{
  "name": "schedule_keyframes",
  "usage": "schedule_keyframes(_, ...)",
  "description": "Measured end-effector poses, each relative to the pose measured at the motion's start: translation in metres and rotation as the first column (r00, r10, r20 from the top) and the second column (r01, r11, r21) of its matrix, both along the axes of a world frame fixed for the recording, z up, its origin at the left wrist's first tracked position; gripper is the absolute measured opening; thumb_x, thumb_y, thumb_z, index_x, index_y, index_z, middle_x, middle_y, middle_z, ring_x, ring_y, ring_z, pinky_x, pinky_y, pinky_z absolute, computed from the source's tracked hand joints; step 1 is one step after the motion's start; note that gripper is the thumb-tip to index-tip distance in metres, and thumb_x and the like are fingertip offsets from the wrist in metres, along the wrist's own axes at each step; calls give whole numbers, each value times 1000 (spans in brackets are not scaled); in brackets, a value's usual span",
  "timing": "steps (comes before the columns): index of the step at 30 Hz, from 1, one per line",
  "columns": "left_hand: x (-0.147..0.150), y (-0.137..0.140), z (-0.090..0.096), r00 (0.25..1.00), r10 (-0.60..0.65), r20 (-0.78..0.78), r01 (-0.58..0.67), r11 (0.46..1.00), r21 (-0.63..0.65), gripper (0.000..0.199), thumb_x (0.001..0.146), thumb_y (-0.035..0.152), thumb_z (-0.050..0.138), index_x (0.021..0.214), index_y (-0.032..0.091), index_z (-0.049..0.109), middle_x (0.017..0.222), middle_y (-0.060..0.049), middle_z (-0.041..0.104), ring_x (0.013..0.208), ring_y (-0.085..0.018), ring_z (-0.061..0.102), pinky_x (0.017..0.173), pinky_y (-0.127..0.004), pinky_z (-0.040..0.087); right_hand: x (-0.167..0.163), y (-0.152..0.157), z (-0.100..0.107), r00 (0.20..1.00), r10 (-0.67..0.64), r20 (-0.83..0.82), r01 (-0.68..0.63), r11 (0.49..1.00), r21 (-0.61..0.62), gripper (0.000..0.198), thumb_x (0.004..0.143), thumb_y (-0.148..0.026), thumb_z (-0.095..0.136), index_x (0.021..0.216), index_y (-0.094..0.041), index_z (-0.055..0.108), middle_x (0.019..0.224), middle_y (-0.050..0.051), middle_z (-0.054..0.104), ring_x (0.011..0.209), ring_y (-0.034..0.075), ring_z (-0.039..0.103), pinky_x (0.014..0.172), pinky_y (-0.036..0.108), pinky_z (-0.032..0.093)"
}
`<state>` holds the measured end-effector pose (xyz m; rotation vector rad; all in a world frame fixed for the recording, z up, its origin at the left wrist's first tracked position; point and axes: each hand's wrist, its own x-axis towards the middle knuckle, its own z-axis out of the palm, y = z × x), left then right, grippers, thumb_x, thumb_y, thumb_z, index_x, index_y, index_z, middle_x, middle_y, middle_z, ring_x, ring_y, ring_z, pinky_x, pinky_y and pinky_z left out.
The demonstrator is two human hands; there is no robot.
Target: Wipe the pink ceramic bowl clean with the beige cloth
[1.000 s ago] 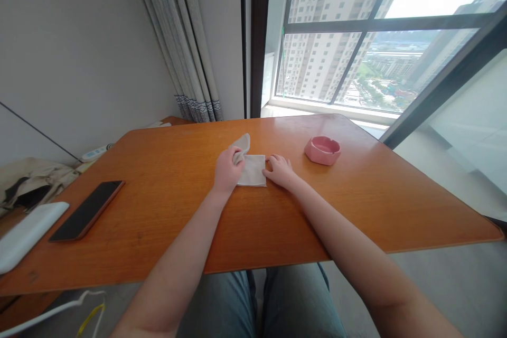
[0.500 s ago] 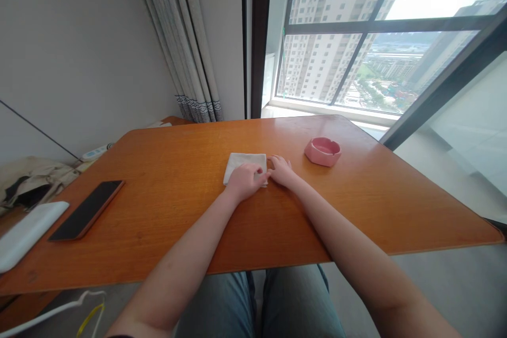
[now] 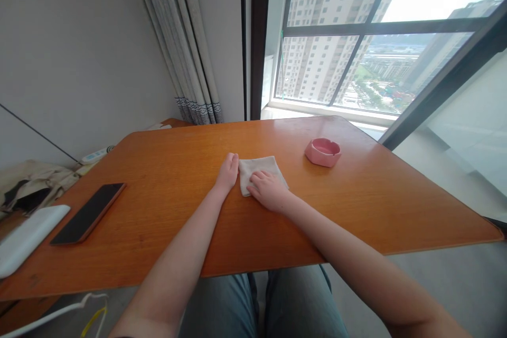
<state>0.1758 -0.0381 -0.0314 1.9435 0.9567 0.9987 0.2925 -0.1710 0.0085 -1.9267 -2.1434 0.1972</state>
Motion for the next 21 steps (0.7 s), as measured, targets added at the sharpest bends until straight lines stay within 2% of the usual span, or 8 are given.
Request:
schedule_keyframes(3,3,-4,1,997,-55,-52,55,999,-2,35,95,47,25,76,21,38,60,4,42,56,-12,45,59,-26,37,12,-22,2,977,-185,104,189,982,-29,34,94,-41,38,100,-17,61,107,15,59,104,28,54,93,40,41)
schedule_keyframes(5,3,-5,3,988,-89,-129,92,996,16,35,94,46,28,74,21,39,61,3,43,57,-12,44,58,-26,35,30,-40,1,927,-332,176,343,939,-37,36,91,-45,42,101,-16,61,108,16,58,104,31,53,91,43,41)
schedule_keyframes(9,2,-8,8,957,-97,-272,122,989,78,35,92,44,34,66,20,34,62,2,44,60,-12,41,59,-27,30,82,-76,-9,777,-575,256,606,793,-61,41,88,-47,44,109,-14,58,113,19,56,108,34,52,90,45,41)
schedule_keyframes(11,3,-9,9,949,-99,-298,129,988,83,36,92,44,33,65,20,33,61,2,43,60,-13,40,59,-28,29,110,-90,-16,706,-663,249,693,720,-49,45,89,-44,41,121,-14,53,127,21,50,115,36,50,92,48,41)
schedule_keyframes(13,3,-9,10,946,-113,-304,143,987,77,37,92,45,31,65,20,33,61,2,43,59,-14,41,59,-28,29,131,-100,-22,644,-726,243,753,657,-32,50,90,-43,33,132,-19,46,144,17,37,124,40,43,96,55,37)
schedule_keyframes(15,3,-9,10,944,-121,-307,150,986,71,37,92,45,31,65,20,35,62,1,44,60,-14,42,60,-28,29,144,-104,-27,650,-723,234,750,659,-50,53,91,-42,28,138,-23,40,150,13,31,131,43,35,99,61,31)
schedule_keyframes(17,3,-9,10,943,-120,-310,148,987,69,37,92,45,31,65,20,36,62,1,46,61,-15,43,61,-29,30,147,-104,-29,681,-697,223,725,684,-77,54,91,-42,27,140,-24,38,152,11,30,135,43,29,102,63,28)
schedule_keyframes(21,3,-10,11,942,-121,-314,149,987,66,36,91,45,32,65,20,38,62,1,46,61,-14,43,60,-28,30,139,-95,-18,702,-685,195,711,689,-137,52,92,-42,26,139,-24,40,153,9,27,138,42,24,103,64,25)
